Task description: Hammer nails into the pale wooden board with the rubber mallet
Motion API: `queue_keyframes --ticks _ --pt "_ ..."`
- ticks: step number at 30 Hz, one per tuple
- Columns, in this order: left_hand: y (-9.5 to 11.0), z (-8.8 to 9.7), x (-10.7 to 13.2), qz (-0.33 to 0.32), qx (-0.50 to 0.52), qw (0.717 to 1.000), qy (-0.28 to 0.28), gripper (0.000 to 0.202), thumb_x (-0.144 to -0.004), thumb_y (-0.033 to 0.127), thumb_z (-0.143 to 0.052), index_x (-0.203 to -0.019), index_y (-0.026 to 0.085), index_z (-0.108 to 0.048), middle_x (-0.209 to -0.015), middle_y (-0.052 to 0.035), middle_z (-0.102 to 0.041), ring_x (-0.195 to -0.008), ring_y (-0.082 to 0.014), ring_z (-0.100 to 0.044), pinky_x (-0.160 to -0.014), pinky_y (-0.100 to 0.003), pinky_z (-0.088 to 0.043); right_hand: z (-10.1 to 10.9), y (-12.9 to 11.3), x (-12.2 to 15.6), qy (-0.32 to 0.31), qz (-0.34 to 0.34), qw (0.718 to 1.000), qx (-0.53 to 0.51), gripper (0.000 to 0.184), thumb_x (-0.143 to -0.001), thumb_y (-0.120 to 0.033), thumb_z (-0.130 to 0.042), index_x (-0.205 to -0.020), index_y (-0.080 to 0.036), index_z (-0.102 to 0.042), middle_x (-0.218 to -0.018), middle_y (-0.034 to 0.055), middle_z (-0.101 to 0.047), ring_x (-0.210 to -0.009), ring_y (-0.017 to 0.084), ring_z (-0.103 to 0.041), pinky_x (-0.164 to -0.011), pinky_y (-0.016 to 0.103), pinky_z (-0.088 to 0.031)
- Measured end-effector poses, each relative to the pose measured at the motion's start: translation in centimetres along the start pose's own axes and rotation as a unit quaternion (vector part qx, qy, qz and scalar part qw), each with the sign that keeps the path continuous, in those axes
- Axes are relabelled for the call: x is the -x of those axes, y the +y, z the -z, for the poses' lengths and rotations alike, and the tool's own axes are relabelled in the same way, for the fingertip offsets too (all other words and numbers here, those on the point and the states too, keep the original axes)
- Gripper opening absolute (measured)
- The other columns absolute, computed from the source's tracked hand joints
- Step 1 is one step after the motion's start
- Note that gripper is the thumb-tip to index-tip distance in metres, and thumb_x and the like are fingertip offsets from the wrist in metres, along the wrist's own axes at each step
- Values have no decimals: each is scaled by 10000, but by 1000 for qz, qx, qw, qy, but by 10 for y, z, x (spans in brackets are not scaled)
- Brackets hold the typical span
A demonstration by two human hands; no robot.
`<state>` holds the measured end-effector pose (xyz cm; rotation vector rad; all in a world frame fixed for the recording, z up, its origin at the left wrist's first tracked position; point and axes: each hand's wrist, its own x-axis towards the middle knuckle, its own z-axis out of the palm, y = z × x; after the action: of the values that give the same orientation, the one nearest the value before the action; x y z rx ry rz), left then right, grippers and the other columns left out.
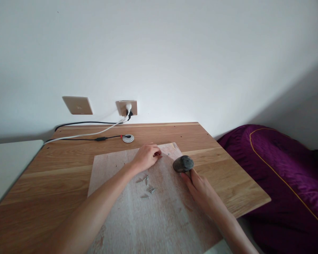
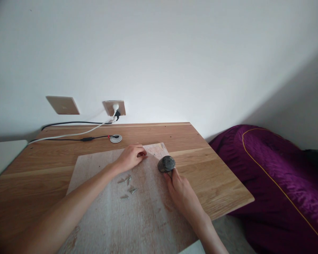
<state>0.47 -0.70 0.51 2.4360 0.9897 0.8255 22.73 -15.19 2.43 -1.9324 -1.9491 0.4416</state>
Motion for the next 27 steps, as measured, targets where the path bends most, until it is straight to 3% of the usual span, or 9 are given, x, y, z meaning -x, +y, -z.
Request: queue_keyframes --ticks 6,17,22,27 --pt "0 1 0 5 12 1000 -11 141 -833 54 -700 -817 177 -768 -840 -44 -734 -811 -185 -658 -777 -299 -491 -3 10 -2 8 15 1000 -3 288 -1031 -385 -407 -1029 -220 -644 -851 105 -763 -805 302 -736 -673 333 -467" --pt "1 1 2 1 20 1000 -16 159 -830 45 -676 -876 177 -751 -894 -45 -728 -861 -191 -667 -827 -299 -495 -2 5 -1 0 4 1000 6 342 -1046 -417 -360 -1020 -206 -628 -870 124 -757 -826 322 -743 -684 345 -468" --pt "3 2 3 23 18 1000 -5 63 -830 188 -766 -867 174 -717 -855 -33 -668 -815 -187 -641 -763 -290 -486 -1 8 -3 -3 10 1000 1 302 -1033 -386 -390 -1014 -215 -638 -839 106 -758 -794 307 -742 -664 332 -461" --pt "0 0 2 24 32 999 -1 56 -858 139 -741 -815 169 -722 -823 -31 -666 -772 -166 -633 -728 -269 -469 -1 6 -2 -13 0 1000 -5 322 -1047 -405 -355 -995 -211 -607 -846 115 -755 -796 305 -741 -664 331 -456"
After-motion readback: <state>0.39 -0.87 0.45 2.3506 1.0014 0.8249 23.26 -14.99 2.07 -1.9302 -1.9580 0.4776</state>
